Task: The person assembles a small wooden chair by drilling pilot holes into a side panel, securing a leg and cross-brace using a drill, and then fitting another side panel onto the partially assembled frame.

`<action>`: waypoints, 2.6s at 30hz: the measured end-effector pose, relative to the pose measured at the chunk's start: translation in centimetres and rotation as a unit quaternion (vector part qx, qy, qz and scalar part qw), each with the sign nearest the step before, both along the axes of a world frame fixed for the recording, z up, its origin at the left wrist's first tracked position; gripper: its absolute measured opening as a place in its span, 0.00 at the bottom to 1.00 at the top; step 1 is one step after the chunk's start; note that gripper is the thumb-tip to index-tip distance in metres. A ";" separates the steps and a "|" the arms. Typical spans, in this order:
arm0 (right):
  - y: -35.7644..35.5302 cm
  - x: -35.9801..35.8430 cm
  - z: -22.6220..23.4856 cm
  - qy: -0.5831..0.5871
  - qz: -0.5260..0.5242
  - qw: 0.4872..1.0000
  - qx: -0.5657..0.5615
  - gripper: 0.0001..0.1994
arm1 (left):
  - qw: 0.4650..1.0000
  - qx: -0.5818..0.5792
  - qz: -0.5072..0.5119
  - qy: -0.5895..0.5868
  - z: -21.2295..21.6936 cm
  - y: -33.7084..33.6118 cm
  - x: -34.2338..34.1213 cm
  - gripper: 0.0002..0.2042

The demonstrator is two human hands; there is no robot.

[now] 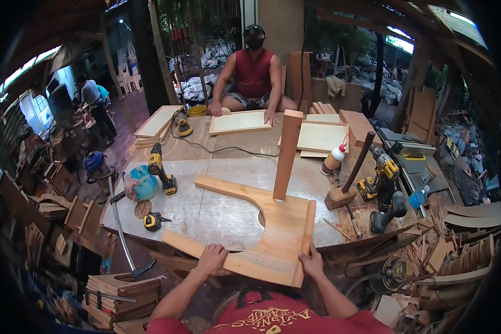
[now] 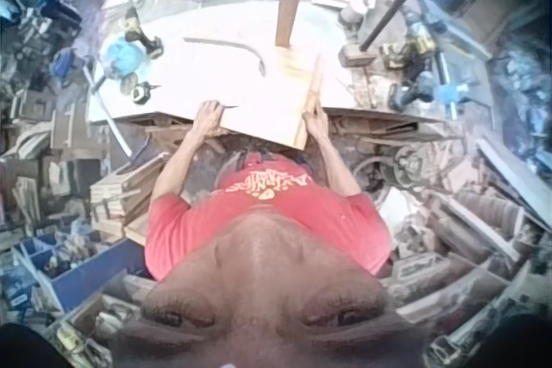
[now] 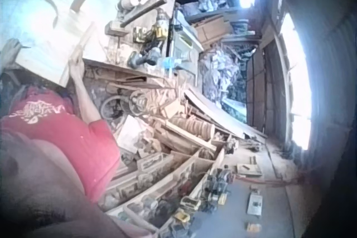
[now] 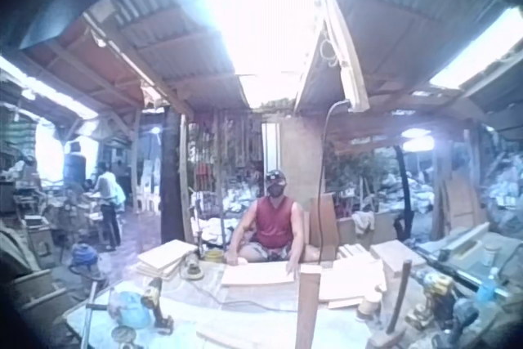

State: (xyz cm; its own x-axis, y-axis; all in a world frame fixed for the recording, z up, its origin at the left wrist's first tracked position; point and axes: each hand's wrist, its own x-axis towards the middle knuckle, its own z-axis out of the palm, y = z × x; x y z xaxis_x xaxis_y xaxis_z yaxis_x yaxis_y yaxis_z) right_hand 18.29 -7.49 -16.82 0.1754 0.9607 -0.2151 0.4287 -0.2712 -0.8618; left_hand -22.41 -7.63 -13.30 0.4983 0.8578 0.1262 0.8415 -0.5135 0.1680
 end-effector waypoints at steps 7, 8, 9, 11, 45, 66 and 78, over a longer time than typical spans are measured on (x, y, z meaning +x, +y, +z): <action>4.3 0.3 4.7 -0.194 0.046 0.979 -0.041 0.41 | 0.995 0.059 0.055 -0.056 0.8 -0.9 3.5 0.38; 4.6 0.4 5.2 -0.228 0.063 0.971 -0.034 0.41 | 0.994 0.066 0.062 -0.067 1.0 -0.7 4.1 0.38; 4.8 0.5 5.7 -0.218 0.066 0.973 -0.047 0.41 | 0.992 0.074 0.069 -0.077 1.0 -0.6 4.7 0.38; 5.0 1.1 6.3 -0.198 0.062 0.978 -0.029 0.40 | 0.990 0.080 0.083 -0.086 0.9 -0.2 6.0 0.37; 4.1 4.4 0.2 -0.336 0.166 0.900 0.222 0.42 | 0.993 0.012 0.066 -0.099 -1.2 6.6 6.4 0.41; 3.6 4.4 -1.7 -0.311 0.122 0.900 0.279 0.37 | 0.994 0.020 0.046 -0.096 -1.4 6.8 6.3 0.40; 3.1 6.7 -1.7 -0.205 0.147 0.904 0.345 0.32 | 0.977 0.004 0.211 -0.023 -1.5 3.7 10.7 0.49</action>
